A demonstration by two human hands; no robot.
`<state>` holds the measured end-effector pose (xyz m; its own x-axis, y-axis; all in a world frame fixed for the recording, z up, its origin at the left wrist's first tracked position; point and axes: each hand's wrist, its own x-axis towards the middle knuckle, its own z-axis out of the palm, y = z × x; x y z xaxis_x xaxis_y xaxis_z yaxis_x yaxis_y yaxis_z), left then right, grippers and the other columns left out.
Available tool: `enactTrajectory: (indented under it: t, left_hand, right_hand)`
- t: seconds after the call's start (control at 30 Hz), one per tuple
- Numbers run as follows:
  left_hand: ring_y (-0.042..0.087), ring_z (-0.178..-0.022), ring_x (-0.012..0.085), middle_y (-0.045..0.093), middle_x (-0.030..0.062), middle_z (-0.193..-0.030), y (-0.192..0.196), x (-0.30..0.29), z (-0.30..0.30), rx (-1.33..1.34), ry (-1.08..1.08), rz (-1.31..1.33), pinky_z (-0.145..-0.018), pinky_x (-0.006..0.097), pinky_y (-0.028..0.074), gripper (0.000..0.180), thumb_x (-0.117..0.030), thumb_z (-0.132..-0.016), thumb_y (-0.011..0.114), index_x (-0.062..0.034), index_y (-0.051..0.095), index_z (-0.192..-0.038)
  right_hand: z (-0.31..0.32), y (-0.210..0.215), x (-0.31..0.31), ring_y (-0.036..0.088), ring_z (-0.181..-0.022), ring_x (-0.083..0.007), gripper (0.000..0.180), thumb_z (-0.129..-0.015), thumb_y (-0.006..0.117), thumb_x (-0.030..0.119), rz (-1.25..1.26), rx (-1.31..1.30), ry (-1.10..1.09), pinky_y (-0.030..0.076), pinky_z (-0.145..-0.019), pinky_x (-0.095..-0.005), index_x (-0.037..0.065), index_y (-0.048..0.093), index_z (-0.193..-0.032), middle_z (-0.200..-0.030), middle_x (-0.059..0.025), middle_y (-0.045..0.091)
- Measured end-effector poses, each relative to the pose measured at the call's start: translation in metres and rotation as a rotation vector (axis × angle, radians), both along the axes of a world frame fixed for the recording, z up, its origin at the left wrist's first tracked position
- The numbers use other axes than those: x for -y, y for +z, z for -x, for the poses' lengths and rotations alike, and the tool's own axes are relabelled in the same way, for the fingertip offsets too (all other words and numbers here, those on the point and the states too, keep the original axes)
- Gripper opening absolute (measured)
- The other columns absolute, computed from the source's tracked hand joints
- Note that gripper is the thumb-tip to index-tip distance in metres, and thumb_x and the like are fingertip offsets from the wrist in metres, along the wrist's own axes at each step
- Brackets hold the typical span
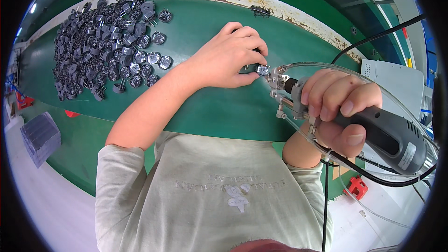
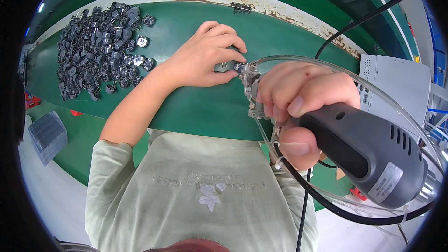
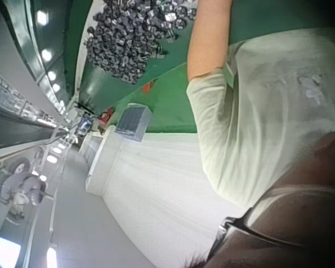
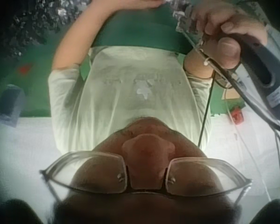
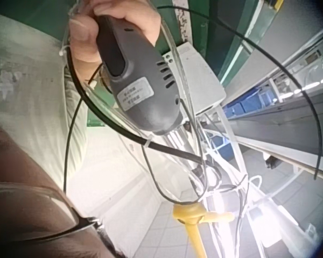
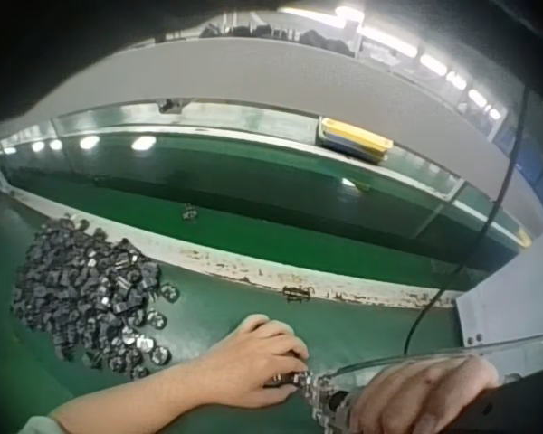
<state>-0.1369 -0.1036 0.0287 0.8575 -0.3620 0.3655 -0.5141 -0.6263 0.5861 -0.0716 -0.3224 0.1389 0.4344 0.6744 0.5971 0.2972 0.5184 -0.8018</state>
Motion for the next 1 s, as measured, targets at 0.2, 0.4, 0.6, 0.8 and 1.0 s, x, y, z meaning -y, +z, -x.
enactTrajectory:
  t: [0.2,0.4,0.6,0.8,1.0]
  left_hand:
    - [0.056,-0.116,0.0237,0.065,-0.0008,-0.115,0.001,0.0,-0.001,-0.015,-0.02,0.016,-0.109,0.044,0.036,0.025,-0.019,-0.076,0.08,-0.0105,0.076,-0.099]
    - [0.055,-0.117,0.0252,0.065,-0.0008,-0.117,0.001,-0.001,0.0,-0.023,-0.022,0.009,-0.109,0.045,0.035,0.027,-0.018,-0.076,0.08,-0.0108,0.075,-0.1]
    - [0.055,-0.117,0.0249,0.065,-0.0007,-0.115,0.0,0.001,-0.002,-0.017,-0.035,0.03,-0.108,0.045,0.035,0.026,-0.018,-0.076,0.08,-0.0099,0.075,-0.1]
    - [0.057,-0.115,0.0236,0.067,-0.0016,-0.109,0.003,-0.001,0.004,-0.03,-0.032,0.012,-0.106,0.046,0.036,0.024,-0.017,-0.074,0.078,-0.0105,0.073,-0.097]
    - [0.057,-0.117,0.0242,0.066,0.0003,-0.111,0.005,0.006,-0.004,0.017,-0.049,0.024,-0.108,0.047,0.036,0.024,-0.021,-0.075,0.078,-0.0106,0.073,-0.096]
  right_hand:
    - [0.008,0.005,-0.006,0.056,-0.054,-0.0176,0.032,-0.095,0.067,0.036,0.026,0.008,-0.088,0.051,-0.053,-0.036,0.008,0.052,-0.099,-0.071,-0.0039,0.057]
    - [0.004,0.003,-0.004,0.058,-0.059,-0.0189,0.032,-0.094,0.071,0.031,0.027,0.006,-0.017,0.053,-0.058,-0.0374,0.007,0.052,-0.103,-0.074,-0.0056,0.059]
    - [0.017,0.006,-0.01,0.056,-0.054,-0.0182,0.031,-0.095,0.068,0.035,0.074,-0.01,-0.147,0.051,-0.054,-0.0371,0.009,0.051,-0.097,-0.069,-0.0038,0.056]
    - [0.025,0.003,-0.027,0.055,-0.054,-0.0183,0.025,-0.089,0.072,0.017,0.072,-0.048,-0.216,0.05,-0.052,-0.0352,0.006,0.05,-0.09,-0.065,-0.0051,0.055]
    - [0.021,-0.005,-0.024,0.058,-0.055,-0.0201,0.024,-0.08,0.077,-0.003,-0.069,-0.181,-0.164,0.048,-0.051,-0.0335,0.002,0.056,-0.09,-0.066,-0.0081,0.06]
